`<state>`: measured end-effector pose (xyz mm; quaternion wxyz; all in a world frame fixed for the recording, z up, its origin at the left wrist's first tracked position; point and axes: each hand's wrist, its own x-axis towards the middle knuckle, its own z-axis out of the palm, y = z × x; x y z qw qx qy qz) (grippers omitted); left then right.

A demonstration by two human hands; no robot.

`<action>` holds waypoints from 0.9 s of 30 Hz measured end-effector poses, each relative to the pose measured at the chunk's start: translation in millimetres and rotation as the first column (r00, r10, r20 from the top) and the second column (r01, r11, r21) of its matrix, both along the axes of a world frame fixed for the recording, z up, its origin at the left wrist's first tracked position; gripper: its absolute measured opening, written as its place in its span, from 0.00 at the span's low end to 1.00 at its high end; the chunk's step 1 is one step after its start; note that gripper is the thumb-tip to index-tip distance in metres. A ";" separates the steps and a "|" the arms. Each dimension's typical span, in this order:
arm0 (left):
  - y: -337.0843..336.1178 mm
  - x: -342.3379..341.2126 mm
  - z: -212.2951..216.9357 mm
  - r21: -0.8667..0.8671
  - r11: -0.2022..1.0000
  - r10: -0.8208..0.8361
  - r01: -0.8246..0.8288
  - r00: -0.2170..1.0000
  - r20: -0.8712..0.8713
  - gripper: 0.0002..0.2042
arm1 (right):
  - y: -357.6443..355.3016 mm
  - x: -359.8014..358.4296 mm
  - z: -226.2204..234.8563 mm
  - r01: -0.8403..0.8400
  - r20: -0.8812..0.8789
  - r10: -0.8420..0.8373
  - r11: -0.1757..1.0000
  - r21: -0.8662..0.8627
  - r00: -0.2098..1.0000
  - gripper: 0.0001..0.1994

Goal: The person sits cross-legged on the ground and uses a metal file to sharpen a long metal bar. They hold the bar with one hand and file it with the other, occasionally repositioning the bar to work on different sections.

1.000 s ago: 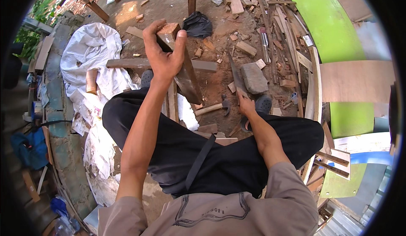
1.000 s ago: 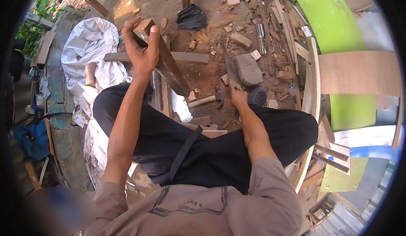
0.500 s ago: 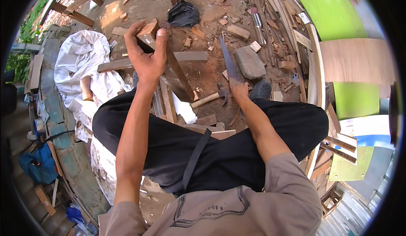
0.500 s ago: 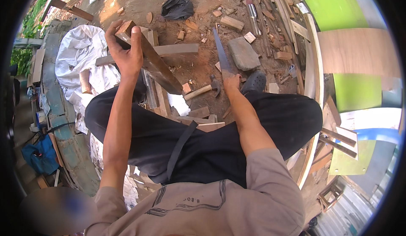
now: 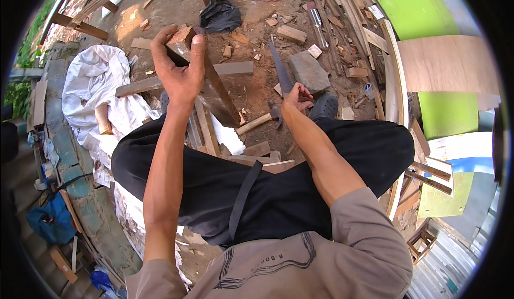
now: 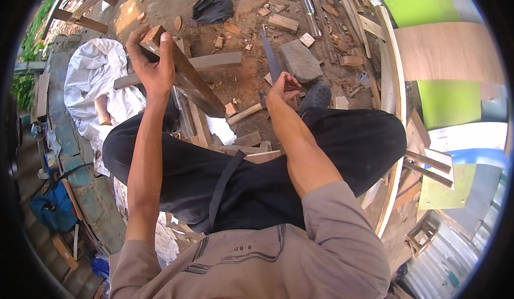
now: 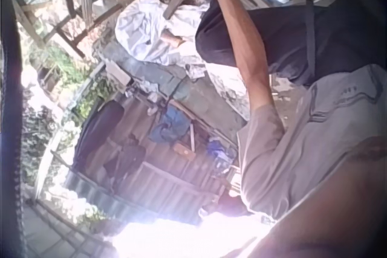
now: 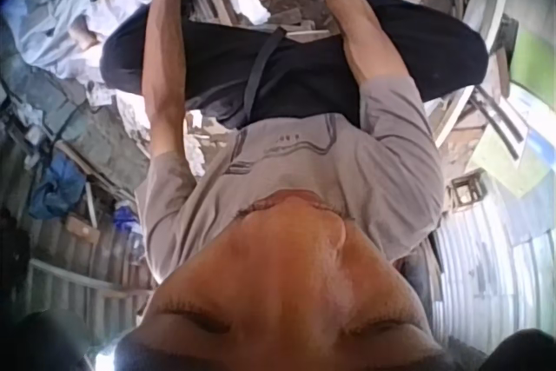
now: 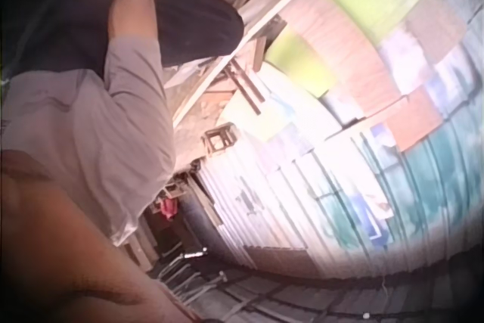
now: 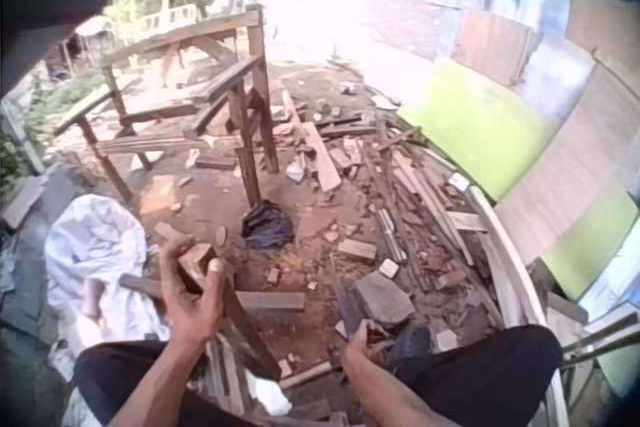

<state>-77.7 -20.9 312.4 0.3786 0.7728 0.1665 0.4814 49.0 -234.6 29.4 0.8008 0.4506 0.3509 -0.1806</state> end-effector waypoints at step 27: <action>2.8 -2.8 -8.0 0.111 0.994 0.009 -0.008 1.000 -0.014 0.24 | -81.2 220.6 273.0 0.477 -0.198 0.911 -0.002 -0.879 -0.361 0.16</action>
